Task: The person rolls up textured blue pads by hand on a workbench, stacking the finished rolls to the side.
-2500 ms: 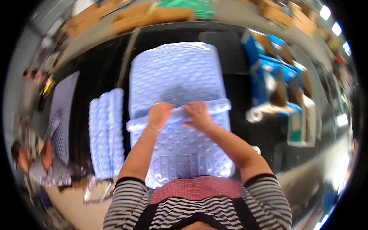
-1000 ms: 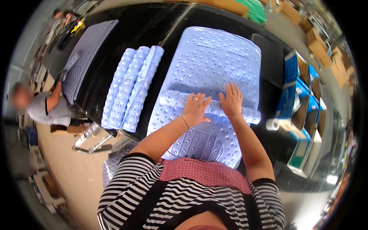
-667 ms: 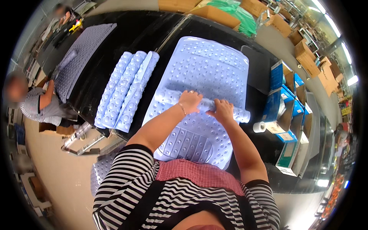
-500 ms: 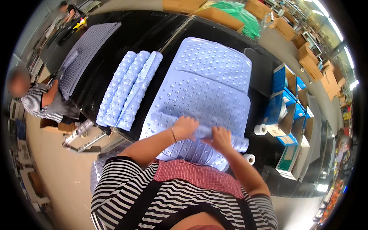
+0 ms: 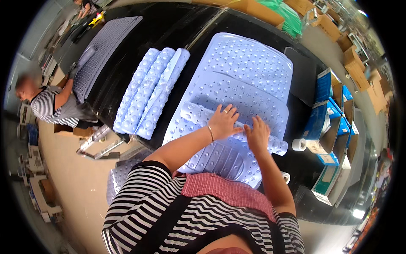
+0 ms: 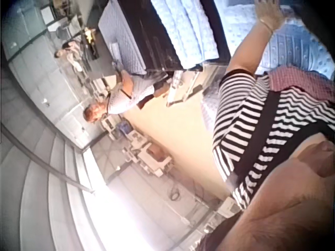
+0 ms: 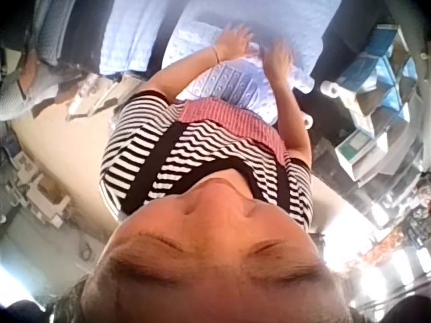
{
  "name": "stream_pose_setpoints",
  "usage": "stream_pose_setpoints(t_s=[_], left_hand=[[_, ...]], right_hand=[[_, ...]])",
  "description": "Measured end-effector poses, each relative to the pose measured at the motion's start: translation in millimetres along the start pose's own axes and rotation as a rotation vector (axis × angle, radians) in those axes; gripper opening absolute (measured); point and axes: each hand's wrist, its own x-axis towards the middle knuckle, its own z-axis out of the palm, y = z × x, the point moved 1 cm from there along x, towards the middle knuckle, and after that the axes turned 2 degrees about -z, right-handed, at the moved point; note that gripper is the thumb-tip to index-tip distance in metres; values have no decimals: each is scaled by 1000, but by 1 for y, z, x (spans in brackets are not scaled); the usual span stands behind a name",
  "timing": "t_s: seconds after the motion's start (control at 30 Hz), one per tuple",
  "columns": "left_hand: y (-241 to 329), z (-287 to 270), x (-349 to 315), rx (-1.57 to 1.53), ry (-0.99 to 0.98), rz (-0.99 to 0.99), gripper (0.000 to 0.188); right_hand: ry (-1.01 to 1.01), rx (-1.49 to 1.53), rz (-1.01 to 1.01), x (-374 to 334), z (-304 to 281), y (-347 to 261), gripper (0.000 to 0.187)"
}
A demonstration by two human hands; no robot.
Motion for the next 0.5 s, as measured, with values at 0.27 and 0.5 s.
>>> stream_pose_setpoints(t_s=[0.27, 0.5], left_hand=[[-32, 2, 73, -109, 186, 88, 52], [-22, -17, 76, 121, 8, 78, 104]], right_hand=[[22, -149, 24, 70, -9, 0, 43], [195, 182, 66, 128, -12, 33, 51]])
